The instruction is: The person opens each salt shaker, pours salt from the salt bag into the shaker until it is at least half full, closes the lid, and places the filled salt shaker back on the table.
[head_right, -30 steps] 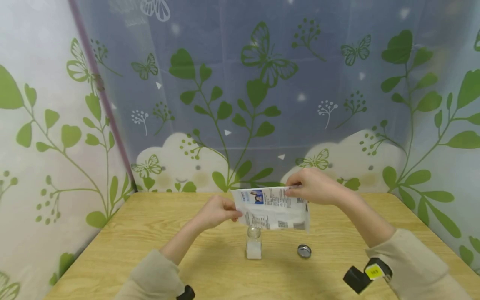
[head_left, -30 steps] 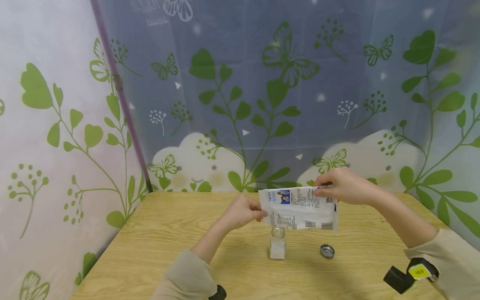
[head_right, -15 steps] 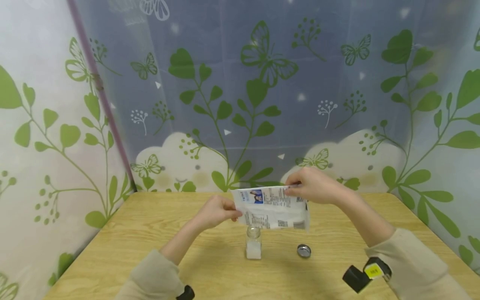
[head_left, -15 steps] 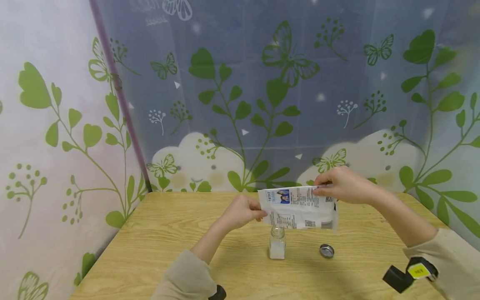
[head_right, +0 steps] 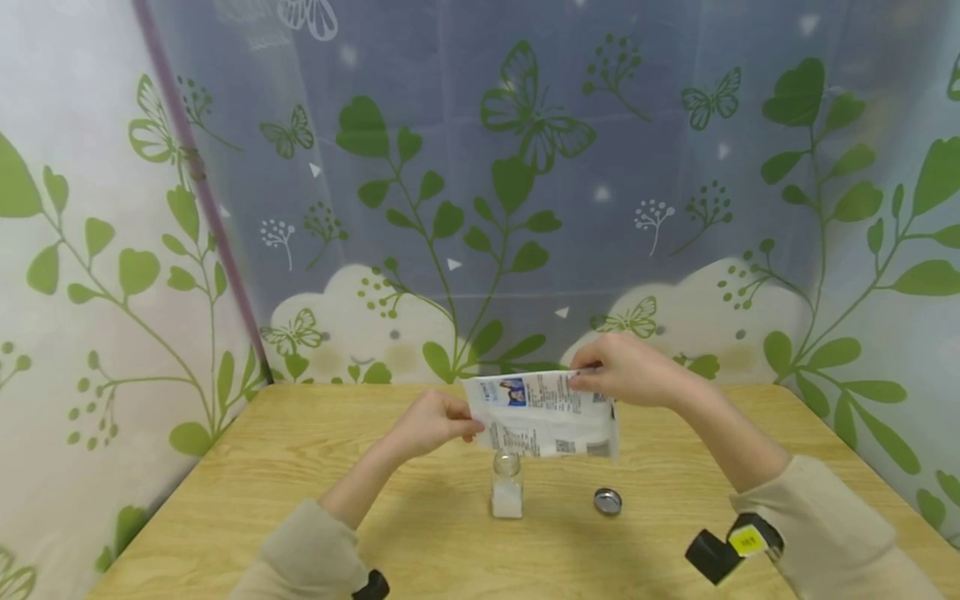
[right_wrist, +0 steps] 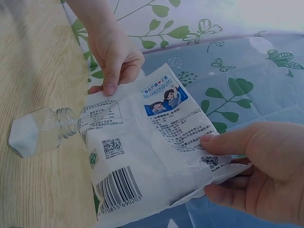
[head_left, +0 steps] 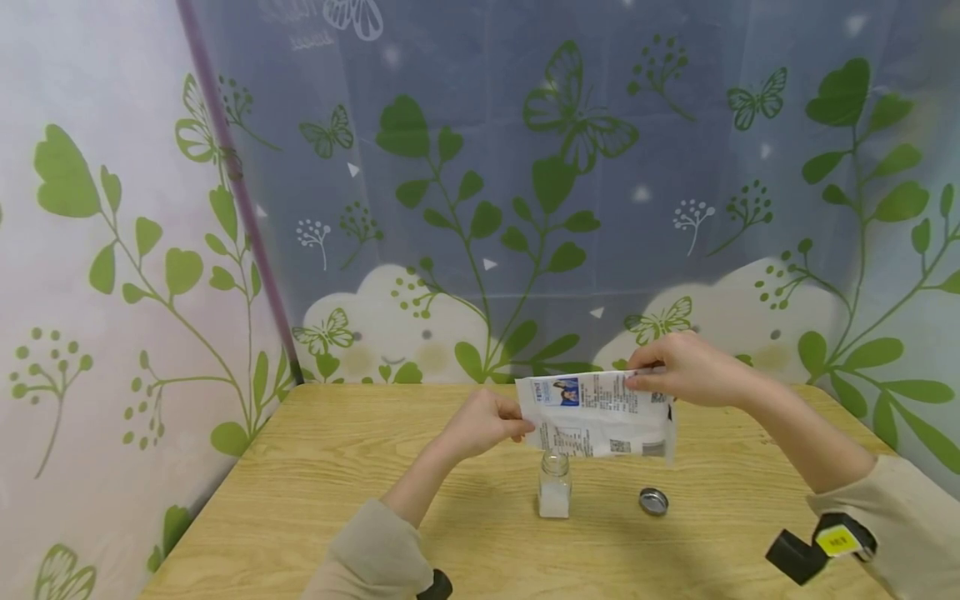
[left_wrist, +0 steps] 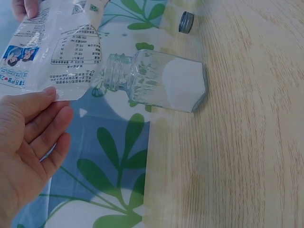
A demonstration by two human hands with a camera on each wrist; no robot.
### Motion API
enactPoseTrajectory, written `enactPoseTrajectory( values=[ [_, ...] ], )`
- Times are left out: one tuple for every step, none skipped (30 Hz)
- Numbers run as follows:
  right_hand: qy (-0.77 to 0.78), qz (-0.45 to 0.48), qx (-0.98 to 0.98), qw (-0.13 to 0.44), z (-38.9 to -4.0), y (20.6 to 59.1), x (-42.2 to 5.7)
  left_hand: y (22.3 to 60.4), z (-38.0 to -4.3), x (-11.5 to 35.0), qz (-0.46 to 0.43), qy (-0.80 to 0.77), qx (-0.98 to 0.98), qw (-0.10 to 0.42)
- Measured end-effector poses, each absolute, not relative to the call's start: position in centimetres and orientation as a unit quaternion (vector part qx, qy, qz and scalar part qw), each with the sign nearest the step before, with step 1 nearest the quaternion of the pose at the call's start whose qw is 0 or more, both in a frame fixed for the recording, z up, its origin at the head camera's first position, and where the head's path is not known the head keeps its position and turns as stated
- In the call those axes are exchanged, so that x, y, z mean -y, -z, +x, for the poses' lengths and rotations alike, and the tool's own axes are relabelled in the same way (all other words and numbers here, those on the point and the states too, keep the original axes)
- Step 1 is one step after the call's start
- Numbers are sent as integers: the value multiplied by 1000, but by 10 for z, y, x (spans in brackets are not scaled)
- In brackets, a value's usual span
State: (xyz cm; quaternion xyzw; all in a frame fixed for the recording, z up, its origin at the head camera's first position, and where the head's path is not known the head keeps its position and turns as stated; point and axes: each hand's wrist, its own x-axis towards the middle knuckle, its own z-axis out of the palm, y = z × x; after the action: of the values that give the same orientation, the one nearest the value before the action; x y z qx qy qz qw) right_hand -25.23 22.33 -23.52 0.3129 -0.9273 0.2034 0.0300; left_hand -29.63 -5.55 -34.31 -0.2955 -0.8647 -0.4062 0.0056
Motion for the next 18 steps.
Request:
enactPoseTrajectory(
  values=[
    [-204,313,927,30,-252,235,-223,343,-296,56,-295,407,865,5],
    [-204,313,927,30,-253,235,-223,343,-296,56,-294,407,865,5],
    [-204,314,927,29,-253,235,-223,343,-296,56,-295,408,864,4],
    [-204,314,927,29,-253,235,-223,342,-296,56,-294,409,864,4],
    [-204,314,927,29,-253,235,-223,342,-296,56,-294,410,864,3],
    [-204,315,926,29,-253,235,-223,342,-295,56,-294,410,864,3],
    [-203,316,926,30,-253,235,-223,342,-295,56,-295,409,864,3],
    [-202,317,926,31,-254,235,-222,342,-295,56,-295,409,863,3],
    [-201,317,926,32,-254,235,-222,342,-295,56,-296,410,863,3],
    [-201,317,926,32,-254,235,-222,342,-294,56,-296,410,863,3],
    [-199,317,927,32,-254,235,-222,343,-295,56,-298,410,862,4],
    [-198,318,927,33,-254,235,-222,343,-295,56,-298,409,862,5],
    [-197,317,927,33,-254,234,-221,343,-295,56,-299,409,862,5],
    [-197,317,927,32,-254,234,-221,343,-295,56,-300,410,861,6],
    [-198,317,927,31,-254,234,-221,344,-295,57,-301,410,861,6],
    [-198,317,927,30,-254,234,-221,344,-295,57,-302,409,861,6],
    [-198,317,927,30,-254,234,-221,344,-295,57,-303,409,861,6],
    [-199,318,927,30,-254,234,-221,344,-295,57,-303,410,861,6]
  ],
)
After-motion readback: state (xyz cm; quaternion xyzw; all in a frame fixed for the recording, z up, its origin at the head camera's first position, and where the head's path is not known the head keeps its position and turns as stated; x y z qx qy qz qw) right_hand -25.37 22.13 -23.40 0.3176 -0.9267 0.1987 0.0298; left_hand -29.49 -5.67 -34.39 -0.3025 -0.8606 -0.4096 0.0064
